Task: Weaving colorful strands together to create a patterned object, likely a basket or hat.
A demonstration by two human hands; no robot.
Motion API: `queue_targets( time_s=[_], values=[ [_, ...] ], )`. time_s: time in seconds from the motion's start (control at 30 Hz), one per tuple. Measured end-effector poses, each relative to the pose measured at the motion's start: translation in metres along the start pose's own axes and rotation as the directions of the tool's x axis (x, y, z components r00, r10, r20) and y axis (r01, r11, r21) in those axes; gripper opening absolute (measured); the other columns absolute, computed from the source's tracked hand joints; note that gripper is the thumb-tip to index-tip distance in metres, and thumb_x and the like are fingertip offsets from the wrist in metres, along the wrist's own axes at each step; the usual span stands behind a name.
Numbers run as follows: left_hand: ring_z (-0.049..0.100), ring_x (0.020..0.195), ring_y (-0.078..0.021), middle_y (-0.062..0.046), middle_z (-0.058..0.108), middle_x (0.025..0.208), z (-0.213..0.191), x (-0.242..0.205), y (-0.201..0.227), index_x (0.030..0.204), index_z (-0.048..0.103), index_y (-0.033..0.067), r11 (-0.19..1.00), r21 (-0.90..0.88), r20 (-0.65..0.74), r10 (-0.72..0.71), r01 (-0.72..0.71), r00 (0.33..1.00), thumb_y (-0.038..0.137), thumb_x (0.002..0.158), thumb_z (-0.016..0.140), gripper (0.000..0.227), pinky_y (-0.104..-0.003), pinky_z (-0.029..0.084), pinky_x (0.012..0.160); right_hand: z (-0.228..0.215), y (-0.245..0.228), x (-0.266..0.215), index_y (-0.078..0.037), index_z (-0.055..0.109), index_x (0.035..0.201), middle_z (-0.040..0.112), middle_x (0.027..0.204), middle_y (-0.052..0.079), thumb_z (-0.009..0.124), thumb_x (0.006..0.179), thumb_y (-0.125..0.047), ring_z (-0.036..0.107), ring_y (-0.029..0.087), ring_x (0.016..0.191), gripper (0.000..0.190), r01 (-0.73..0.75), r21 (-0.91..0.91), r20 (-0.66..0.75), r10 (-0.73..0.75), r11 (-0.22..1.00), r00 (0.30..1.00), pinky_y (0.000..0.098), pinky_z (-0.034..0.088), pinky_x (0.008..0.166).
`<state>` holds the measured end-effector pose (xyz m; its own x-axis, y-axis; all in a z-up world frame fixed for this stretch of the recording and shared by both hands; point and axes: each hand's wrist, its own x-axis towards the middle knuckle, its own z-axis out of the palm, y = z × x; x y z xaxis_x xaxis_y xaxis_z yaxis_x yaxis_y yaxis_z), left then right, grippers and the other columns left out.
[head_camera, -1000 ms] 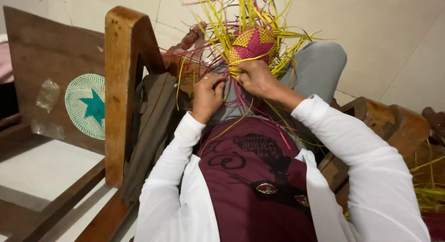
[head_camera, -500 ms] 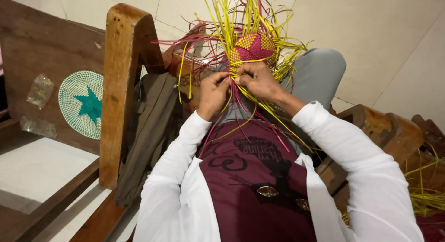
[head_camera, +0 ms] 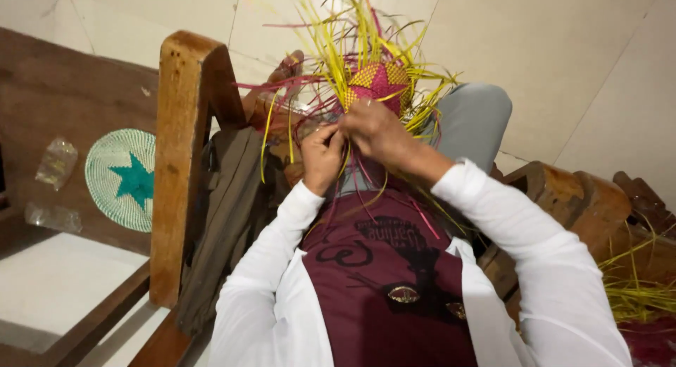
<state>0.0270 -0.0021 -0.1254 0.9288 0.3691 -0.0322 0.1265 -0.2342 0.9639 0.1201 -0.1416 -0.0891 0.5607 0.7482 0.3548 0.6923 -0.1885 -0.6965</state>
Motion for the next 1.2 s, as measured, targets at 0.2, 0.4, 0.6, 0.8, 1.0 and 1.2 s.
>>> queue_targets(
  time_s=[0.2,0.4,0.6,0.8,1.0,1.2],
  values=[
    [0.066,0.080,-0.0365,-0.013,0.069,0.076,0.002,0.004,0.004,0.083,0.073,0.0104,0.981,0.192,0.021,-0.024,0.019,0.999,0.010,0.081,0.062,0.011,-0.044,0.050,0.073,-0.022,-0.035,0.065,-0.003,0.068,0.084,0.061,0.071,0.008,0.064,0.082,0.005,0.059,0.018,0.072,0.009,-0.288,0.594,-0.055,0.395,0.751,0.917,0.0352,0.049,0.067],
    [0.066,0.077,-0.0160,-0.004,0.072,0.083,0.004,0.004,-0.024,0.083,0.072,0.0064,0.996,0.070,0.023,-0.048,0.047,0.999,0.007,0.079,0.064,0.009,-0.028,0.049,0.077,-0.074,-0.065,0.081,-0.008,0.057,0.084,0.050,0.075,0.000,0.070,0.085,0.001,0.043,0.010,0.065,0.016,-0.327,0.463,-0.026,0.381,0.824,0.924,0.0242,0.038,0.056],
    [0.068,0.077,-0.0193,-0.007,0.071,0.073,0.003,0.004,-0.017,0.075,0.074,0.0132,0.954,0.075,0.058,-0.293,0.289,0.954,0.015,0.077,0.067,0.008,-0.032,0.050,0.070,0.000,-0.007,-0.025,-0.006,0.071,0.083,0.068,0.074,0.016,0.069,0.071,-0.007,0.067,0.038,0.078,0.012,-0.506,0.141,0.114,0.494,0.851,0.862,0.0450,0.051,0.067],
    [0.067,0.073,-0.0184,-0.007,0.071,0.073,-0.018,-0.008,-0.003,0.075,0.076,0.0151,0.903,0.128,0.113,-0.423,0.409,0.899,0.022,0.076,0.068,0.010,-0.031,0.051,0.067,0.025,-0.018,-0.043,-0.006,0.073,0.078,0.068,0.070,0.015,0.069,0.072,-0.009,0.068,0.036,0.073,0.007,-0.586,0.257,0.103,0.581,0.768,0.807,0.0423,0.050,0.062],
    [0.066,0.074,-0.0173,-0.010,0.071,0.074,0.009,-0.018,-0.009,0.080,0.076,0.0103,0.923,-0.002,0.026,-0.384,0.384,0.923,0.014,0.076,0.071,0.007,-0.031,0.051,0.065,0.010,-0.011,-0.052,-0.009,0.073,0.077,0.068,0.067,0.010,0.068,0.073,-0.011,0.067,0.025,0.068,0.007,-0.643,0.232,0.165,0.622,0.730,0.766,0.0368,0.049,0.060],
    [0.062,0.062,-0.0122,-0.006,0.069,0.065,0.022,-0.014,-0.027,0.076,0.075,0.0133,0.932,0.035,-0.046,-0.359,0.361,0.932,0.012,0.074,0.072,0.004,-0.028,0.048,0.055,-0.027,-0.020,-0.009,-0.006,0.072,0.084,0.068,0.072,0.016,0.070,0.079,-0.006,0.067,0.037,0.071,0.006,-0.504,0.217,0.124,0.489,0.836,0.864,0.0428,0.051,0.061]
  ],
)
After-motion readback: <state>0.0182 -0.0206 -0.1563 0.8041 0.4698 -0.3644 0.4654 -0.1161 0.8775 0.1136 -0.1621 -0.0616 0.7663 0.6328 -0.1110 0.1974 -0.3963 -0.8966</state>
